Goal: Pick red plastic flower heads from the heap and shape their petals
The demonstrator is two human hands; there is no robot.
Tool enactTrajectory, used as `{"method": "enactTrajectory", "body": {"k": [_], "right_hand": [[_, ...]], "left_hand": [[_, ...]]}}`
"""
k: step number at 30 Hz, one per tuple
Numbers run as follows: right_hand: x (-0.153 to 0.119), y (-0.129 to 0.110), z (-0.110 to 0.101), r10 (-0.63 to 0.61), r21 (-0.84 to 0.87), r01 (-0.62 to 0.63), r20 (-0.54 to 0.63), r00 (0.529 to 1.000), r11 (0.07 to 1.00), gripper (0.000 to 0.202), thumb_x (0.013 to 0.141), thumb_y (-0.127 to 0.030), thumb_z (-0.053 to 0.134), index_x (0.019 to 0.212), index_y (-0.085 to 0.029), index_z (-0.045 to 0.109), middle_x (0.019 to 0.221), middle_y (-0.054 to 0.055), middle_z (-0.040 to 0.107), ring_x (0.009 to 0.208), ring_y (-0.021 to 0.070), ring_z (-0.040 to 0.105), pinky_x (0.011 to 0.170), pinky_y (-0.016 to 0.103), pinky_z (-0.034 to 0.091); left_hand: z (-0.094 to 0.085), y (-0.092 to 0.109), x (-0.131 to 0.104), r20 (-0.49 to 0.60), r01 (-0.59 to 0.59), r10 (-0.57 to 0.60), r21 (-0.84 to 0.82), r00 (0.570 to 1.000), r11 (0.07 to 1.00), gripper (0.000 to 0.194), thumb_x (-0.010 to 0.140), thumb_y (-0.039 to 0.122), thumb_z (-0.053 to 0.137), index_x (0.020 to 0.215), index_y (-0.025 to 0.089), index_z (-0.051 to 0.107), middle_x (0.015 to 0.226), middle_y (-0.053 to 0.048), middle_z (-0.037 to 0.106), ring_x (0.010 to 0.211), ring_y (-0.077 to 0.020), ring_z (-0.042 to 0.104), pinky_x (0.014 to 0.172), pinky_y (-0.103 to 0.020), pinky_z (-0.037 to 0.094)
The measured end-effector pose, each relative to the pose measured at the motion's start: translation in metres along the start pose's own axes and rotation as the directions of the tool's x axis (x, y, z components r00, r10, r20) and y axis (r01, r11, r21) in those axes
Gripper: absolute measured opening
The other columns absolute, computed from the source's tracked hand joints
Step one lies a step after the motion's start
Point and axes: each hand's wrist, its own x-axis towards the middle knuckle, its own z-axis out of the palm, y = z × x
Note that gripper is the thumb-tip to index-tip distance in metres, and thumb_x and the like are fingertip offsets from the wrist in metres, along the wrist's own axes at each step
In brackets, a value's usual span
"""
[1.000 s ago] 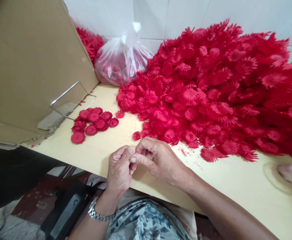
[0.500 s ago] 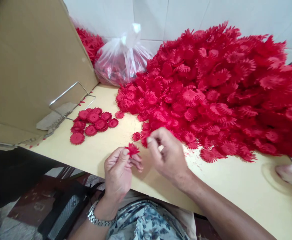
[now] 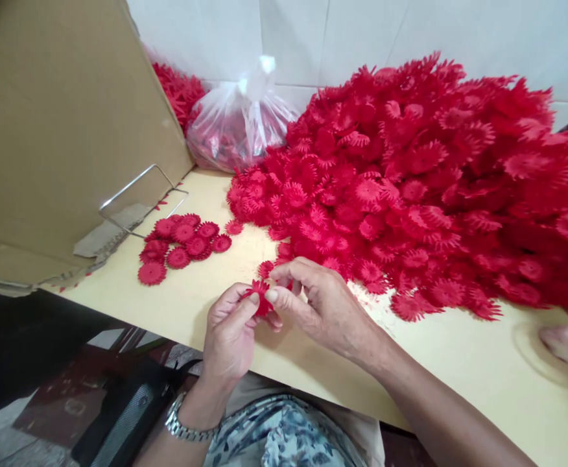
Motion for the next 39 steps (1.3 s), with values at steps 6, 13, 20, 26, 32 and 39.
{"method": "enactTrajectory", "body": {"k": [6,13,20,26,32,39], "right_hand": [[-0.004,-0.002,0.009,0.057,0.161,-0.052,-0.023,0.998,0.986,0.017,0.088,-0.033,0.053,0.087,-0.018,0.059,0.075,0.001,0.062,0.068,0.0112,0.057,0.06,0.022,0.045],[-0.003,-0.004,0.012,0.037,0.227,-0.062,0.111,0.993,0.972,0.018,0.086,-0.027,0.055,0.07,-0.017,0.056,0.067,-0.001,0.057,0.062,0.0099,0.053,0.058,0.023,0.042],[0.0,0.013,-0.01,-0.016,-0.091,-0.036,-0.512,0.859,0.995,0.011,0.085,-0.023,0.051,0.074,-0.021,0.053,0.061,-0.002,0.052,0.054,0.0109,0.049,0.049,0.023,0.04],[0.017,0.028,-0.041,-0.252,-0.795,-0.182,-0.386,0.887,0.578,0.023,0.087,-0.023,0.046,0.1,-0.017,0.064,0.088,0.008,0.066,0.071,0.0194,0.061,0.051,0.027,0.042],[0.003,0.029,-0.041,-0.318,-0.817,-0.063,-0.294,0.901,0.574,0.025,0.089,-0.023,0.046,0.106,-0.017,0.064,0.096,0.008,0.066,0.077,0.0177,0.063,0.056,0.026,0.047],[-0.011,0.032,-0.016,-0.234,-0.725,0.295,0.188,0.954,0.622,0.024,0.088,-0.014,0.046,0.097,-0.02,0.067,0.08,0.006,0.061,0.07,0.0169,0.057,0.059,0.028,0.042]], "left_hand": [[-0.001,-0.003,-0.002,-0.048,0.009,-0.008,0.006,0.999,1.0,0.027,0.075,0.036,0.065,0.062,0.016,0.054,0.052,0.005,0.05,0.044,-0.0055,0.043,0.041,-0.017,0.035],[-0.002,-0.007,-0.004,0.053,0.063,-0.063,0.011,0.997,0.998,0.036,0.075,0.045,0.065,0.057,0.016,0.051,0.049,0.005,0.047,0.042,-0.005,0.038,0.039,-0.017,0.029],[-0.011,0.003,-0.003,-0.095,-0.043,0.041,-0.012,0.995,0.999,0.026,0.076,0.033,0.064,0.061,0.017,0.052,0.054,0.003,0.055,0.046,-0.0071,0.048,0.046,-0.019,0.036],[0.014,0.019,0.036,0.065,-0.128,0.112,0.385,0.992,0.914,0.01,0.079,0.023,0.058,0.073,0.017,0.063,0.051,0.003,0.056,0.049,-0.0094,0.054,0.052,-0.021,0.044],[0.012,0.025,0.071,0.051,-0.205,0.211,0.535,0.976,0.82,0.038,0.075,0.022,0.061,0.113,0.019,0.063,0.085,-0.007,0.07,0.058,-0.0132,0.06,0.056,-0.025,0.048],[-0.041,0.043,0.021,-0.015,-0.199,0.305,0.727,0.952,0.657,0.021,0.082,0.029,0.054,0.088,0.019,0.072,0.068,-0.001,0.066,0.058,-0.0133,0.055,0.056,-0.023,0.044]]}}
